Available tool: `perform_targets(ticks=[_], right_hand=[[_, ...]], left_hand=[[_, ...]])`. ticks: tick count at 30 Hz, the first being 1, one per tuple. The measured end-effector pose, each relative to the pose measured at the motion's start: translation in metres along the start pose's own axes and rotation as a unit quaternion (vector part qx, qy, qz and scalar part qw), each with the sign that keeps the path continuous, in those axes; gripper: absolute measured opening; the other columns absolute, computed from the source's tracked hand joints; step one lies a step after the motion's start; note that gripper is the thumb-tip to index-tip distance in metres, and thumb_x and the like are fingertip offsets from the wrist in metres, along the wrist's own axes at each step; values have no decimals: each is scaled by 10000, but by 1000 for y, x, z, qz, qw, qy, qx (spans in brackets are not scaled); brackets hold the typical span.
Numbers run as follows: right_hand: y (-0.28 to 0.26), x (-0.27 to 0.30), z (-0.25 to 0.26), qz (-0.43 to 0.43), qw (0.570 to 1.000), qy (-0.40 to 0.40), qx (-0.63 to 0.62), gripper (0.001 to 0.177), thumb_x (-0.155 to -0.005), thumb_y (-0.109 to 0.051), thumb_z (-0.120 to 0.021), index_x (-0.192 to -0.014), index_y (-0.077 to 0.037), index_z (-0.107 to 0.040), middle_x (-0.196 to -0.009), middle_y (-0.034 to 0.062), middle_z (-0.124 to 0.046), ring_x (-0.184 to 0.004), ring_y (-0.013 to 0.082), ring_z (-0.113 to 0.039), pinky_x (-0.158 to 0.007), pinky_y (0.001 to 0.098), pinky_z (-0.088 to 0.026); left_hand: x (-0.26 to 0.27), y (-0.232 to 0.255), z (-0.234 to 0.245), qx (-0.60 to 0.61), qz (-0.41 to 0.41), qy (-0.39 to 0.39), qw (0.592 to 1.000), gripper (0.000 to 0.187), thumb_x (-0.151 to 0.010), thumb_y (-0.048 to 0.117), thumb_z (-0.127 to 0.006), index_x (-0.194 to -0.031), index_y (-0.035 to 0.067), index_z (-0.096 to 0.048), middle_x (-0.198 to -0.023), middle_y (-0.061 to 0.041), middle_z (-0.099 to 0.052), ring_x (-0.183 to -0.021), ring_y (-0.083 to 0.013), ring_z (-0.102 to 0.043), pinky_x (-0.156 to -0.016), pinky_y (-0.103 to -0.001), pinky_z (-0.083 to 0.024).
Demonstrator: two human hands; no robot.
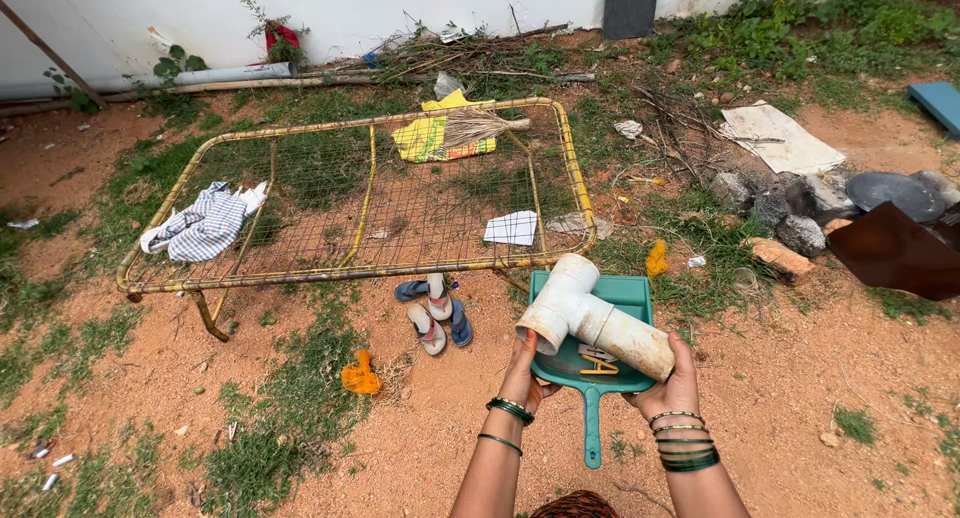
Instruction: The person collects clothespins and pipe fittings from the ground into a dustpan, carries the dustpan across the yard, and places it into a basin on an outdoor table.
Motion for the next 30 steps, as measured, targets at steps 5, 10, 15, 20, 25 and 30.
perform_targets(ticks=[5,10,15,20,25,30], right_hand=[[24,11,-31,-10,999,-22,21,661,-769,-613,-643,-1322,-258,-568,-1381,58,-589,-1294,320,-525,-1039,721,-312],[48,20,-51,-20,999,-29,36,663,-770,-600,-649,-1332,-259,-563,-1388,62,-583,-1290,317,-527,-1037,714,-323],[68,25,-70,-29,997,-55,38,670,-770,-603,-651,-1333,-250,-564,-1384,64,-587,-1280,319,-531,-1026,695,-342],[84,33,-85,-42,995,-79,47,662,-768,-594,-652,-1331,-258,-559,-1382,54,-589,-1277,310,-532,-1024,678,-352],[92,30,-91,-62,992,-86,64,643,-786,-600,-640,-1329,-262,-580,-1377,42,-605,-1291,295,-531,-1027,663,-355],[91,30,-102,-72,989,-108,75,658,-778,-591,-648,-1332,-246,-567,-1387,66,-589,-1284,319,-532,-1036,689,-341]], left_hand=[[18,19,28,15,-4,26,1000,931,-770,795,-575,-1516,313,-297,-1456,-62,-516,-1243,-265,-603,-865,-496,-577],[33,34,54,36,-21,44,998,905,-805,782,-581,-1485,243,-325,-1458,-93,-516,-1243,-280,-606,-862,-510,-580],[50,51,75,32,-43,56,997,892,-834,744,-572,-1541,274,-298,-1514,-79,-471,-1295,-288,-565,-915,-533,-552],[69,63,89,59,-66,64,994,826,-876,645,-579,-1565,314,-264,-1536,-80,-438,-1351,-264,-508,-963,-557,-522],[76,64,96,71,-83,78,991,797,-882,596,-598,-1558,337,-265,-1543,-65,-429,-1341,-263,-503,-972,-566,-508],[74,62,105,133,-97,78,983,828,-870,650,-587,-1558,267,-330,-1504,-101,-491,-1315,-259,-548,-976,-563,-529]])
Point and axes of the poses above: each hand's wrist, its own x-axis away from the middle knuckle, its own z-axis out of the back of the hand, y = z × x, the point moved 10 cm from there along -x, towards the middle knuckle
